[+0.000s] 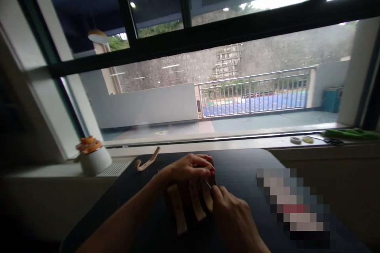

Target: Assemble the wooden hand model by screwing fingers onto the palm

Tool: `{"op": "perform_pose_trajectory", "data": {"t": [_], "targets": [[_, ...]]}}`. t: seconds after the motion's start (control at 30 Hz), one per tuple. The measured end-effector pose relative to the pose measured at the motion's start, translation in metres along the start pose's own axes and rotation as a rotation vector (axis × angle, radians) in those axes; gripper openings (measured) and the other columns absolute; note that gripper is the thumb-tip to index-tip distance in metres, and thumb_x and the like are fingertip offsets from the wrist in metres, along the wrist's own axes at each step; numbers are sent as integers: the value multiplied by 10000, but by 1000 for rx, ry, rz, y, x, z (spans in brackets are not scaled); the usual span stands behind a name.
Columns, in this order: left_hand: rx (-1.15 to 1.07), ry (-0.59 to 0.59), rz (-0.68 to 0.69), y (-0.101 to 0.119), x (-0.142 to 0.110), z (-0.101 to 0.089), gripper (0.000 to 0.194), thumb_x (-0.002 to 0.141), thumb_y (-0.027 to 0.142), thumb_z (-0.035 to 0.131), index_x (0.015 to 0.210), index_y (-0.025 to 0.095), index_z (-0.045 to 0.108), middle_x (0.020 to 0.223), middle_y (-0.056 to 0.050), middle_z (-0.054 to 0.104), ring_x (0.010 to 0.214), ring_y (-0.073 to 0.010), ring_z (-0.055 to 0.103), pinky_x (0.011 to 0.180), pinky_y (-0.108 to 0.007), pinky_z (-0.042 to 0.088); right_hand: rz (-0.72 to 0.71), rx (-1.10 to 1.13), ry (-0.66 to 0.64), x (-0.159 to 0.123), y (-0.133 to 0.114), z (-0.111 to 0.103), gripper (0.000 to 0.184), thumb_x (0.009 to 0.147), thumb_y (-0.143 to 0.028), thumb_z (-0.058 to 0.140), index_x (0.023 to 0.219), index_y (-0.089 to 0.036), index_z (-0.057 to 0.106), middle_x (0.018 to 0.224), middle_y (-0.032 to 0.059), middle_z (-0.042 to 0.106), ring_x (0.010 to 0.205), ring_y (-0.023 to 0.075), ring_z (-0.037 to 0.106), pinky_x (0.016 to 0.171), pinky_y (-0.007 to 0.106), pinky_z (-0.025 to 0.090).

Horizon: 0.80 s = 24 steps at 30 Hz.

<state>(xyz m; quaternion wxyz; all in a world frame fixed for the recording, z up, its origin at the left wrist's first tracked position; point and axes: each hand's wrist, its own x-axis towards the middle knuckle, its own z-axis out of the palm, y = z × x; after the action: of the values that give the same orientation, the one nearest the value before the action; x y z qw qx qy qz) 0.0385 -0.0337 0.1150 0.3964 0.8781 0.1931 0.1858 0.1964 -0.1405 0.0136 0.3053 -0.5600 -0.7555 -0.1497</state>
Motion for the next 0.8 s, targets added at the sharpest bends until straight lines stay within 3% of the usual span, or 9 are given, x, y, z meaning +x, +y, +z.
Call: {"op": "perform_pose_trajectory", "data": {"t": [0.1,0.23,0.3,0.4,0.5,0.57,0.67,0.8], "targets": [[11,-1,-3,0,0,0,267,796,325,623,961,145,731,1055,-87,696,1270,-253,439,1041,-335,365,173,221,-79,5,1,-4,241,879,-163,394,904,-218,627,798,15,694,653,166,656,567,253,433],[29,-5,-8,2,-1,0,263,801,323,611,966,155,729,1059,-80,695,1284,-255,423,1050,-347,354,302,516,-153,11,9,-9,244,874,-266,435,893,-224,675,788,11,721,727,175,673,612,235,467],[32,-9,-12,2,-1,0,261,806,329,604,967,166,727,1062,-73,693,1285,-252,421,1050,-350,354,274,447,-136,10,12,-10,248,871,-264,442,906,-232,685,801,14,724,725,181,678,591,235,463],[43,-7,13,1,0,-1,297,815,381,597,974,164,723,1054,-75,692,1269,-250,435,1044,-336,359,148,115,-99,5,13,-11,270,873,-183,415,960,-254,661,734,-3,685,582,167,655,477,237,394],[77,4,94,-1,2,-1,397,860,463,520,943,136,729,995,-94,696,1159,-241,525,1035,-324,365,14,-116,-14,0,11,-9,392,816,-54,404,1130,-216,574,739,-6,644,449,127,587,403,233,305],[97,17,126,-3,3,0,450,881,483,475,939,118,730,986,-109,692,1095,-235,558,1015,-325,383,-71,-161,68,-3,10,-7,452,772,3,391,1173,-164,519,773,13,636,479,124,590,415,232,313],[116,31,129,-8,4,-1,444,884,469,476,976,114,725,1025,-114,688,1092,-233,556,990,-319,402,-158,-139,114,-5,8,-5,399,738,41,378,1047,-155,537,735,11,613,553,136,608,465,234,353],[131,35,117,-15,5,-2,422,883,462,487,999,134,726,1019,-98,700,1107,-226,549,997,-311,394,-113,-73,116,-4,6,-4,326,777,5,376,970,-179,562,709,4,628,530,143,612,472,245,373]]}}
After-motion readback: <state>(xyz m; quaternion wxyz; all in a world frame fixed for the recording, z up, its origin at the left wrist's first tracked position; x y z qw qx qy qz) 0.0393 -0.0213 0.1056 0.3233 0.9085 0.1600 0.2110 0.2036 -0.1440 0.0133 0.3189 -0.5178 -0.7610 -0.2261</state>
